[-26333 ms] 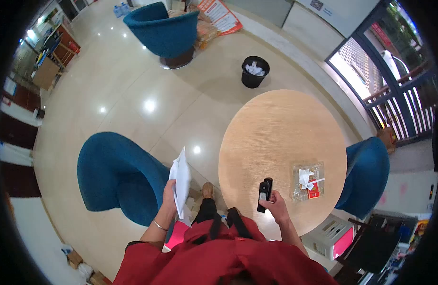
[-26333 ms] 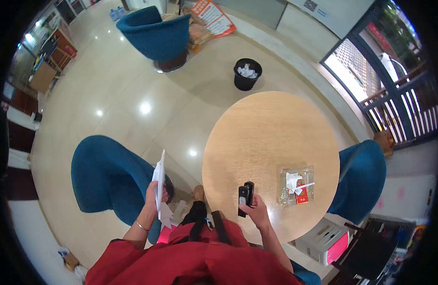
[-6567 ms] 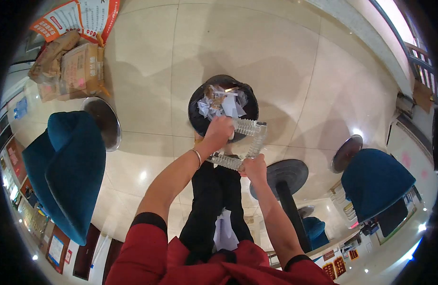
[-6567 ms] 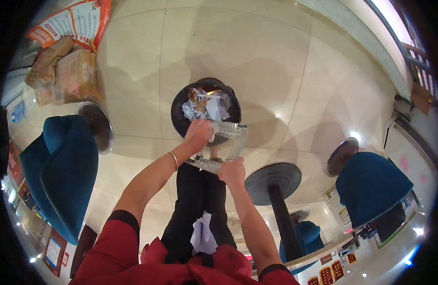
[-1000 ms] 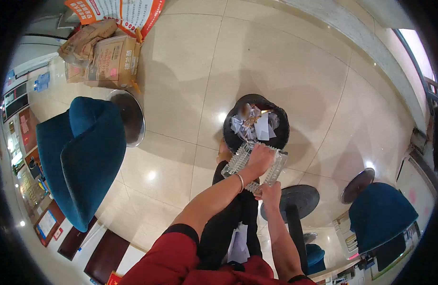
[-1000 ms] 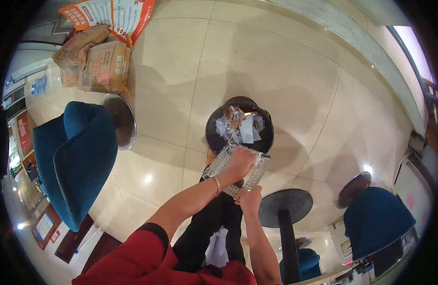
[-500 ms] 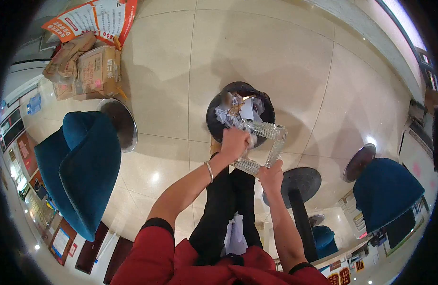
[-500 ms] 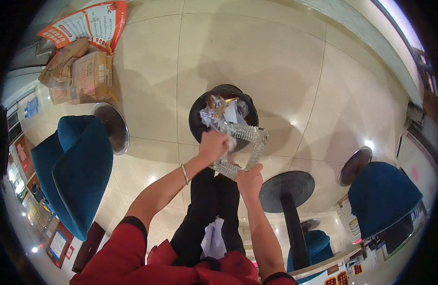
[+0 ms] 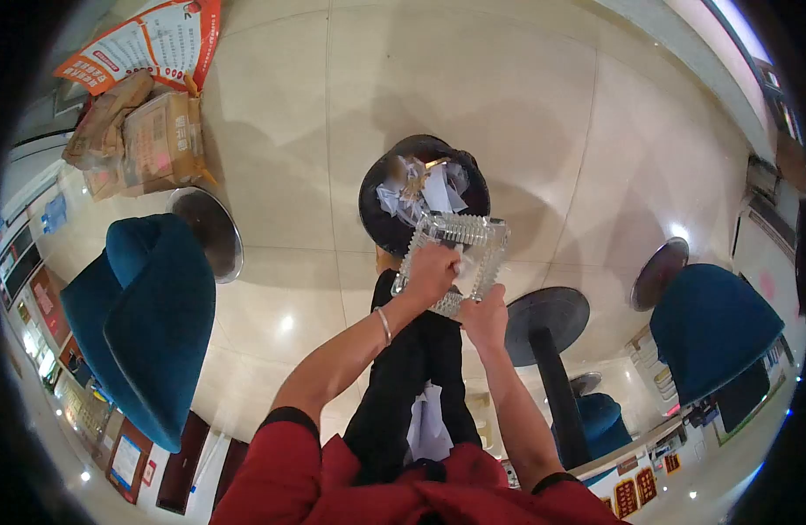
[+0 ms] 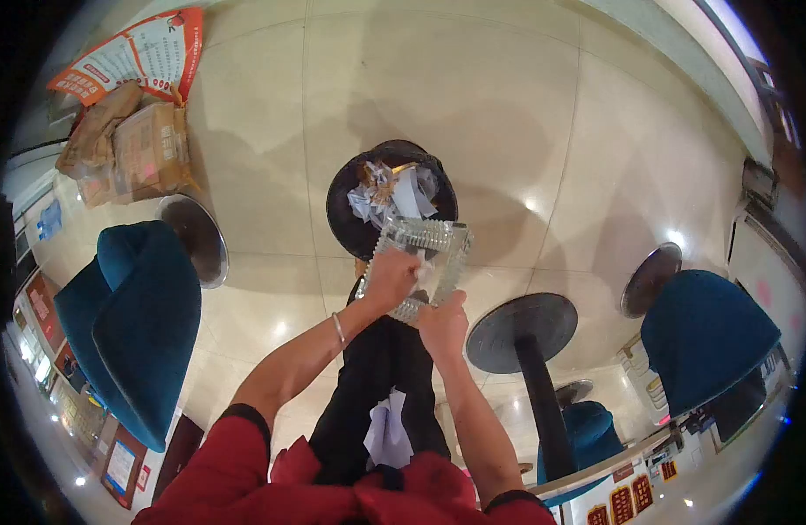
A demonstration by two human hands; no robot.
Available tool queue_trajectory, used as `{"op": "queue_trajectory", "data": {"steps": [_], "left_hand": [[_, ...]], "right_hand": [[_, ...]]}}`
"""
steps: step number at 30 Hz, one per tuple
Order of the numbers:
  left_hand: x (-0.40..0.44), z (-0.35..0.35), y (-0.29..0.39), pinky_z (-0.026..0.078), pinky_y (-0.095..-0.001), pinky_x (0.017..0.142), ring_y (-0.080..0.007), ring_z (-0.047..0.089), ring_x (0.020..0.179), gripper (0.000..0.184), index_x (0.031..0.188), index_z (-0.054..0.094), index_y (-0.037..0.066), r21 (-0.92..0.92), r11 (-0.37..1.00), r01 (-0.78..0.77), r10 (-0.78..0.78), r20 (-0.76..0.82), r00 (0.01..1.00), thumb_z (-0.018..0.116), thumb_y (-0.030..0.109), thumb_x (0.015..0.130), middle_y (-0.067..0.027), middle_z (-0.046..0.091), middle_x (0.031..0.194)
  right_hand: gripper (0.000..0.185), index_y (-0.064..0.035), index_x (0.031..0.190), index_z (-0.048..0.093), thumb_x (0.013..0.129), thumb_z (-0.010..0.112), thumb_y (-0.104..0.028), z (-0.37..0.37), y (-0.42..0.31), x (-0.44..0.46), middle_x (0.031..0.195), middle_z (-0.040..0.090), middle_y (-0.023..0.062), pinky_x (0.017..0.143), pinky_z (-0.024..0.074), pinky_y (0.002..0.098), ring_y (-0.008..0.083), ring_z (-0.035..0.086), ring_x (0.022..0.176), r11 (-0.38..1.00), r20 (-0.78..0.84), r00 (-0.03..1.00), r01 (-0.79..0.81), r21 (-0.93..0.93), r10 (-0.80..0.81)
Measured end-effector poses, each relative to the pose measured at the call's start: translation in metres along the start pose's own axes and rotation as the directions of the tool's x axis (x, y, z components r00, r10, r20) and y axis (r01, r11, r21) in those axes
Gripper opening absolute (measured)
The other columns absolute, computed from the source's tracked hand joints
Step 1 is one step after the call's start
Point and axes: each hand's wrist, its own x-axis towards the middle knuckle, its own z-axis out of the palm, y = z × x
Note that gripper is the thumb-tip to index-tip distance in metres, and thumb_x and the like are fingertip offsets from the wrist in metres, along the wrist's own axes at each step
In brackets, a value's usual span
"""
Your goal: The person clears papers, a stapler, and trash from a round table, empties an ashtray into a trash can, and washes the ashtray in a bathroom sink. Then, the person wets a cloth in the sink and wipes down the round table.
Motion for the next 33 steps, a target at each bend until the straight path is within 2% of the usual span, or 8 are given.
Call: {"op": "queue_trajectory", "data": {"steps": [9,11,16,19,24,26,29,33], "left_hand": [[0.007,-0.036,-0.012,0.031,-0.0388,0.063,-0.0245,0.05,0.071,0.004,0.061,0.058,0.013,0.332,0.92,-0.209,0.214,0.023,0.977,0.054,0.011,0.063,-0.0044,0.056,0.064],[0.023,-0.044,-0.017,0.032,-0.0402,0.062,-0.0257,0.051,0.071,0.005,0.062,0.059,0.013,0.404,0.891,-0.207,0.232,-0.014,0.973,0.054,0.011,0.063,-0.0049,0.056,0.065],[0.042,-0.056,-0.036,0.039,-0.0418,0.063,-0.034,0.054,0.079,0.019,0.087,0.058,0.007,0.177,0.963,0.201,-0.148,-0.272,0.951,0.055,0.007,0.068,-0.0106,0.06,0.075],[0.038,-0.076,-0.027,0.043,-0.04,0.069,-0.0327,0.054,0.083,0.037,0.106,0.047,0.005,0.299,0.891,0.342,-0.371,0.043,0.928,0.057,0.009,0.071,-0.0158,0.058,0.086],[-0.028,-0.061,-0.014,0.045,-0.0327,0.072,-0.0278,0.054,0.083,0.037,0.11,0.043,0.003,-0.029,0.999,-0.03,0.034,0.169,0.985,0.046,0.0,0.073,-0.0145,0.052,0.096],[-0.062,-0.076,0.02,0.042,-0.0356,0.081,-0.0287,0.049,0.097,0.057,0.115,0.043,0.005,-0.069,0.997,-0.045,0.08,0.67,0.738,0.049,-0.009,0.06,-0.0148,0.052,0.1],[-0.107,-0.102,0.08,0.037,-0.0397,0.087,-0.0299,0.035,0.117,0.082,0.127,0.032,0.014,-0.055,0.822,-0.567,0.298,0.89,0.346,0.066,0.005,0.052,-0.0127,0.038,0.124],[-0.159,-0.071,0.075,0.025,-0.0453,0.095,-0.0281,0.026,0.124,0.067,0.122,0.041,0.017,-0.33,0.578,-0.746,0.601,0.791,0.115,0.069,0.026,0.062,-0.0106,0.034,0.129]], "right_hand": [[0.032,0.0052,0.089,0.033,0.069,0.052,-0.012,-0.007,-0.011,-0.001,0.074,0.054,0.0285,0.064,0.0433,0.0438,0.0417,0.055,0.069,0.972,0.053,0.996,-0.086,0.219,0.076],[0.032,0.0058,0.091,0.036,0.068,0.054,-0.008,0.001,0.013,0.004,0.078,0.055,0.0213,0.043,0.0518,0.0327,0.0264,0.06,0.06,0.986,-0.009,1.0,0.02,0.168,-0.019],[0.033,0.0052,0.09,0.035,0.069,0.054,-0.01,0.005,0.027,0.01,0.074,0.056,0.0218,0.042,0.05,0.0331,0.0269,0.059,0.055,0.989,-0.041,0.999,-0.02,0.149,0.026],[0.035,0.0045,0.089,0.033,0.069,0.053,-0.016,-0.005,0.047,0.002,0.072,0.054,0.0291,0.064,0.0429,0.0458,0.0446,0.054,0.072,0.987,-0.011,0.996,-0.087,0.136,0.089],[0.039,0.0051,0.092,0.034,0.068,0.056,-0.017,-0.031,0.069,0.0,0.076,0.055,0.0286,0.066,0.0439,0.0438,0.0429,0.055,0.074,0.995,-0.115,0.991,-0.065,0.073,0.073],[0.039,0.0053,0.092,0.034,0.068,0.056,-0.016,-0.042,0.074,-0.02,0.077,0.055,0.0277,0.064,0.0453,0.0424,0.0411,0.057,0.072,0.991,-0.138,0.988,-0.053,0.119,0.07],[0.038,0.0069,0.091,0.035,0.066,0.055,-0.013,-0.06,0.076,-0.043,0.073,0.056,0.0251,0.055,0.0473,0.0387,0.0334,0.06,0.063,0.908,-0.146,0.973,-0.108,0.406,0.181],[0.032,0.0091,0.082,0.038,0.063,0.056,-0.01,-0.053,0.116,-0.051,0.065,0.055,0.0206,0.043,0.0455,0.0345,0.0253,0.057,0.048,0.873,-0.149,0.961,-0.14,0.467,0.234]]}}
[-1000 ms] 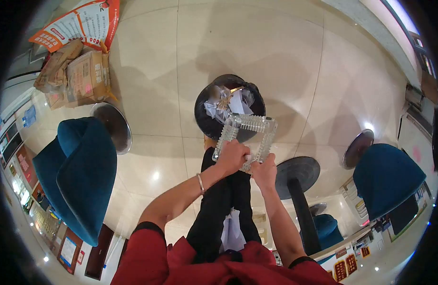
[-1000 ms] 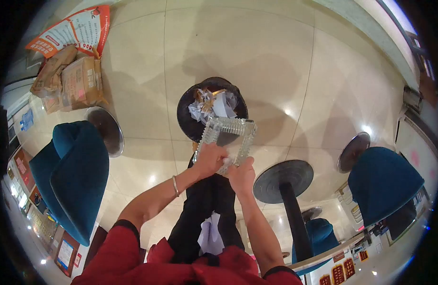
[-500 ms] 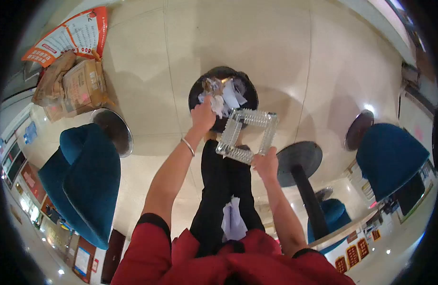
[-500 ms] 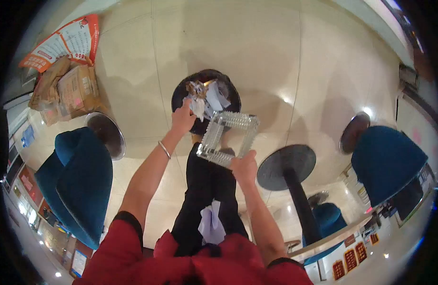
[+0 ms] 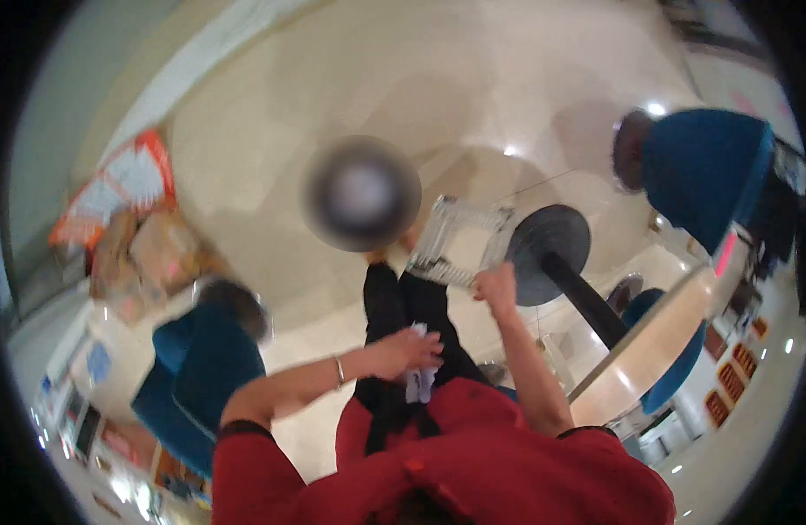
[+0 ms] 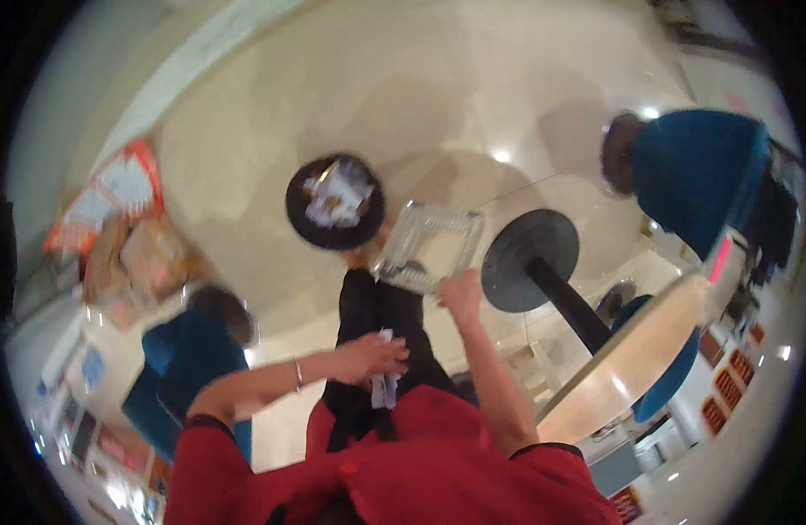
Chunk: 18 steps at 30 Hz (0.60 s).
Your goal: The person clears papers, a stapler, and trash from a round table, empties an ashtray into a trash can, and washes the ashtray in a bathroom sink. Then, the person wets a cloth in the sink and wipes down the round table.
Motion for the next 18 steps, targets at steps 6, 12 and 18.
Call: {"op": "queue_trajectory", "data": {"steps": [6,12,18], "left_hand": [[-0.004,0.044,-0.018,0.047,-0.0381,0.064,-0.0274,0.058,0.079,0.023,0.092,0.059,0.016,-0.022,0.996,0.083,-0.075,0.26,0.963,0.054,0.015,0.069,-0.0074,0.06,0.085],[0.009,0.037,-0.003,0.047,-0.0395,0.06,-0.0292,0.059,0.076,0.017,0.085,0.06,0.013,0.255,0.917,-0.308,0.068,0.659,0.749,0.048,0.014,0.073,-0.0104,0.06,0.078],[0.004,0.016,-0.002,0.047,-0.0417,0.054,-0.0303,0.06,0.066,0.018,0.08,0.059,0.006,0.327,0.825,-0.461,0.045,0.775,0.63,0.046,0.016,0.074,-0.0136,0.061,0.073]], "right_hand": [[0.015,0.0031,0.052,0.053,0.065,0.051,-0.005,-0.012,0.032,-0.047,0.053,0.054,0.0129,0.034,0.0421,0.0317,0.0206,0.055,0.043,0.782,0.105,0.994,-0.087,0.617,0.028],[0.018,-0.0002,0.062,0.062,0.062,0.058,-0.018,-0.025,0.027,-0.107,0.053,0.057,0.0158,0.049,0.0473,0.0339,0.0246,0.061,0.053,0.945,-0.084,0.994,-0.04,0.325,0.071],[0.019,0.0111,0.075,0.053,0.065,0.05,-0.005,0.01,0.096,-0.129,0.063,0.057,0.018,0.042,0.0479,0.0344,0.0271,0.059,0.051,0.66,-0.071,0.99,-0.029,0.751,0.124]]}}
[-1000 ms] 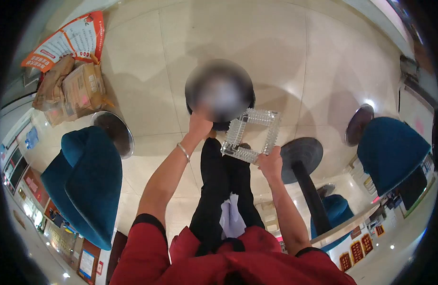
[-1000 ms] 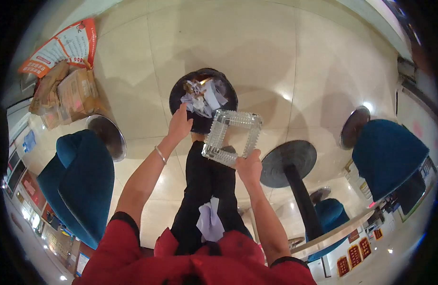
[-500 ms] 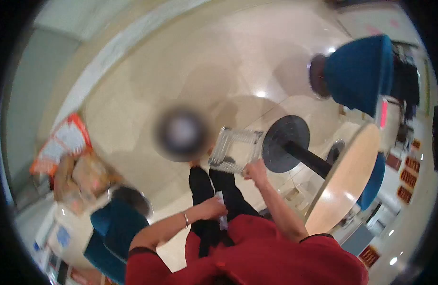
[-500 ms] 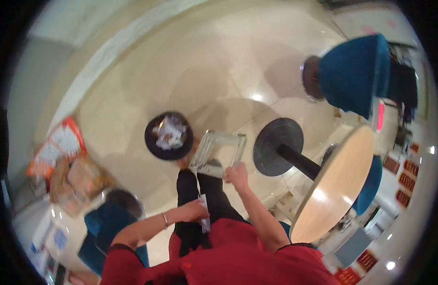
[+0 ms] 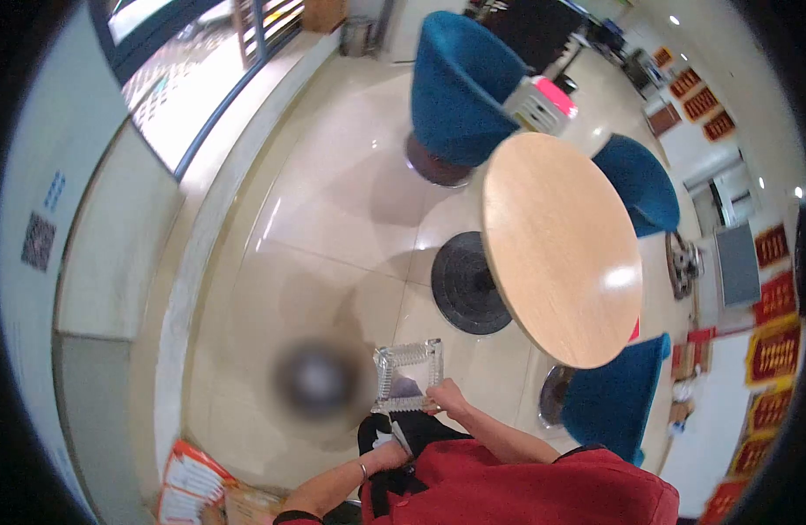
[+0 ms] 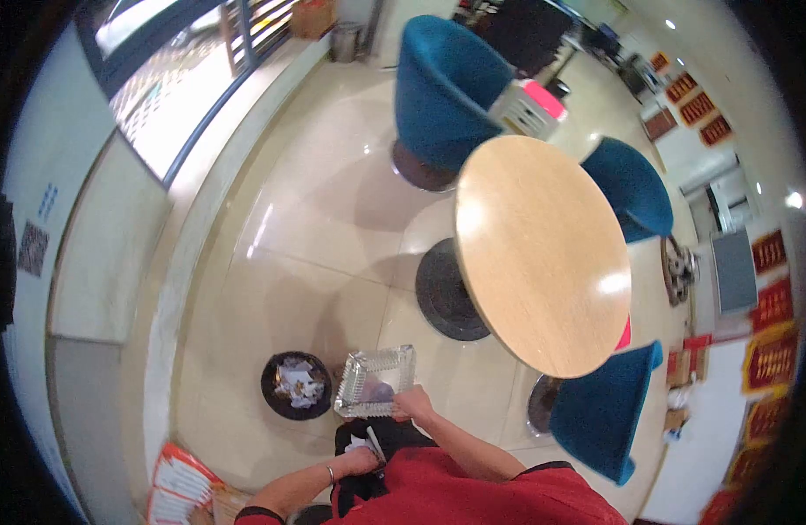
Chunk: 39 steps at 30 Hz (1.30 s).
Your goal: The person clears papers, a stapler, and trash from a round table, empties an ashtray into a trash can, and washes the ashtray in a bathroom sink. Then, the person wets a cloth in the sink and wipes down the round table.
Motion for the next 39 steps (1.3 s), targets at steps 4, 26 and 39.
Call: {"op": "queue_trajectory", "data": {"steps": [4,26,39], "left_hand": [[-0.032,-0.079,0.017,0.047,-0.0414,0.056,-0.0312,0.06,0.069,0.017,0.085,0.056,0.004,-0.031,0.999,0.028,-0.025,0.109,0.994,0.044,0.012,0.075,-0.0157,0.06,0.074],[0.096,-0.253,0.169,0.043,-0.0456,0.061,-0.038,0.054,0.071,0.02,0.09,0.052,0.005,0.217,0.957,0.192,-0.179,-0.082,0.981,0.05,0.019,0.075,-0.0198,0.056,0.076],[0.319,-0.21,0.354,0.044,-0.0371,0.057,-0.0308,0.057,0.063,0.021,0.087,0.057,0.003,-0.059,0.994,0.095,-0.092,0.057,0.994,0.051,0.018,0.075,-0.0165,0.057,0.068]], "right_hand": [[0.016,0.0079,0.075,0.054,0.068,0.047,-0.005,-0.024,-0.008,-0.056,0.062,0.056,0.0151,0.042,0.0476,0.0338,0.0246,0.058,0.051,0.906,0.051,0.997,-0.07,0.417,0.054],[0.024,0.0058,0.089,0.042,0.068,0.052,-0.001,-0.145,0.236,-0.374,0.063,0.055,0.0139,0.042,0.0488,0.0294,0.0222,0.059,0.054,0.274,-0.52,0.814,0.454,0.848,0.26],[0.037,0.0026,0.099,0.037,0.063,0.043,0.002,-0.196,0.38,-0.491,0.074,0.054,0.0164,0.039,0.048,0.0338,0.0277,0.058,0.055,-0.02,-0.643,0.446,0.83,0.557,0.623]]}}
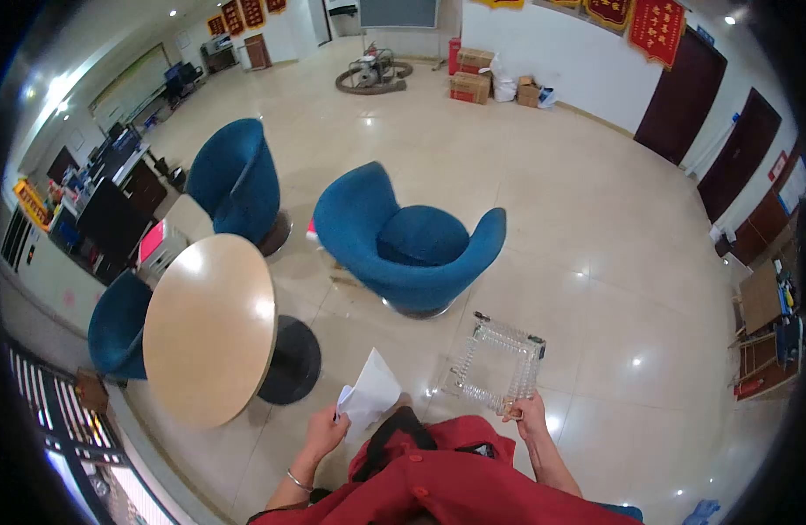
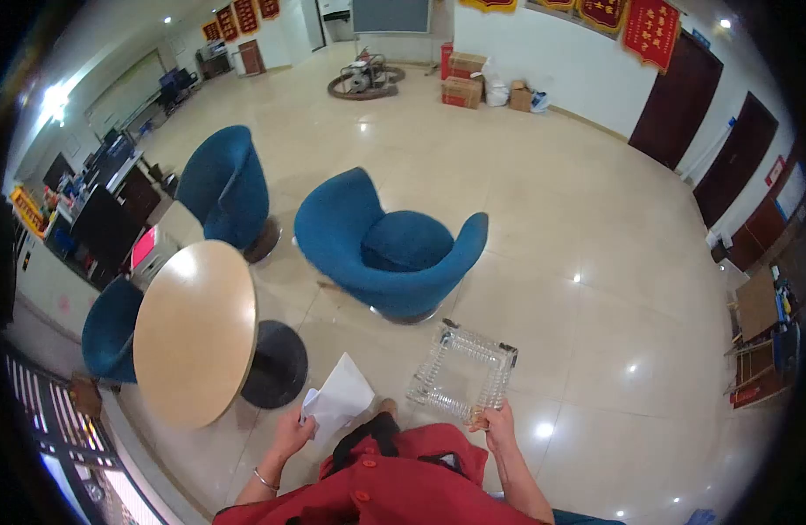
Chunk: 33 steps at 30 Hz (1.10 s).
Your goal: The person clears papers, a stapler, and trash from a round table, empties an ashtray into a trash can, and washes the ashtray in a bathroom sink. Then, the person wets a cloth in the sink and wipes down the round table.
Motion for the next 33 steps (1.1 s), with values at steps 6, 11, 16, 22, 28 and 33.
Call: {"op": "queue_trajectory", "data": {"steps": [6,11,16,22,28,33], "left_hand": [[0.124,0.023,0.08,0.045,-0.0351,0.058,-0.0281,0.059,0.065,0.025,0.092,0.056,0.002,-0.002,0.984,-0.176,0.175,0.104,0.979,0.052,0.018,0.074,-0.0179,0.059,0.073],[0.24,0.068,0.151,0.046,-0.035,0.064,-0.0303,0.06,0.073,0.029,0.097,0.055,0.001,-0.211,0.924,-0.319,0.36,0.194,0.913,0.052,0.018,0.073,-0.018,0.06,0.082],[0.338,0.132,0.233,0.046,-0.0362,0.069,-0.0325,0.059,0.079,0.031,0.099,0.056,0.002,-0.202,0.889,-0.412,0.457,0.311,0.834,0.053,0.017,0.072,-0.0188,0.06,0.086],[0.453,0.214,0.296,0.045,-0.0354,0.069,-0.0308,0.059,0.079,0.03,0.097,0.056,0.001,-0.132,0.906,-0.403,0.424,0.265,0.866,0.052,0.015,0.071,-0.0192,0.06,0.084],[0.527,0.259,0.326,0.045,-0.0296,0.069,-0.0199,0.059,0.078,0.026,0.095,0.056,-0.003,-0.436,0.888,-0.148,0.198,0.072,0.978,0.052,0.008,0.071,-0.0126,0.062,0.084],[0.559,0.25,0.355,0.045,-0.0271,0.071,-0.0169,0.057,0.081,0.029,0.1,0.053,-0.006,-0.708,0.706,0.038,-0.08,-0.025,0.996,0.048,0.0,0.073,-0.0094,0.059,0.092]], "right_hand": [[0.031,0.0011,0.094,0.043,0.063,0.044,0.001,-0.03,-0.027,0.057,0.066,0.052,0.0099,0.04,0.0492,0.0326,0.0174,0.051,0.048,0.983,-0.166,0.984,0.097,0.159,-0.07],[0.03,0.0033,0.092,0.044,0.062,0.044,0.0,-0.058,-0.049,0.081,0.064,0.051,0.0103,0.039,0.0489,0.0331,0.0205,0.052,0.047,0.948,-0.375,0.909,0.262,0.181,-0.18],[0.03,0.0061,0.09,0.045,0.061,0.043,-0.002,-0.097,-0.092,0.104,0.063,0.052,0.0115,0.037,0.0479,0.0321,0.024,0.054,0.045,0.918,-0.58,0.797,0.34,0.203,-0.168],[0.036,0.005,0.097,0.042,0.062,0.044,-0.002,-0.169,-0.164,0.183,0.072,0.053,0.0142,0.036,0.0476,0.0295,0.0254,0.056,0.049,0.949,-0.649,0.741,0.302,0.092,-0.173],[0.032,0.0049,0.092,0.044,0.061,0.047,-0.001,-0.22,-0.276,0.32,0.071,0.053,0.0125,0.037,0.0452,0.0267,0.0205,0.055,0.048,0.972,-0.501,0.844,0.234,0.02,-0.193],[0.033,0.0019,0.093,0.044,0.061,0.045,-0.006,-0.208,-0.368,0.45,0.07,0.055,0.0133,0.04,0.0466,0.0313,0.0241,0.057,0.051,0.987,-0.351,0.927,0.092,-0.131,-0.133]]}}
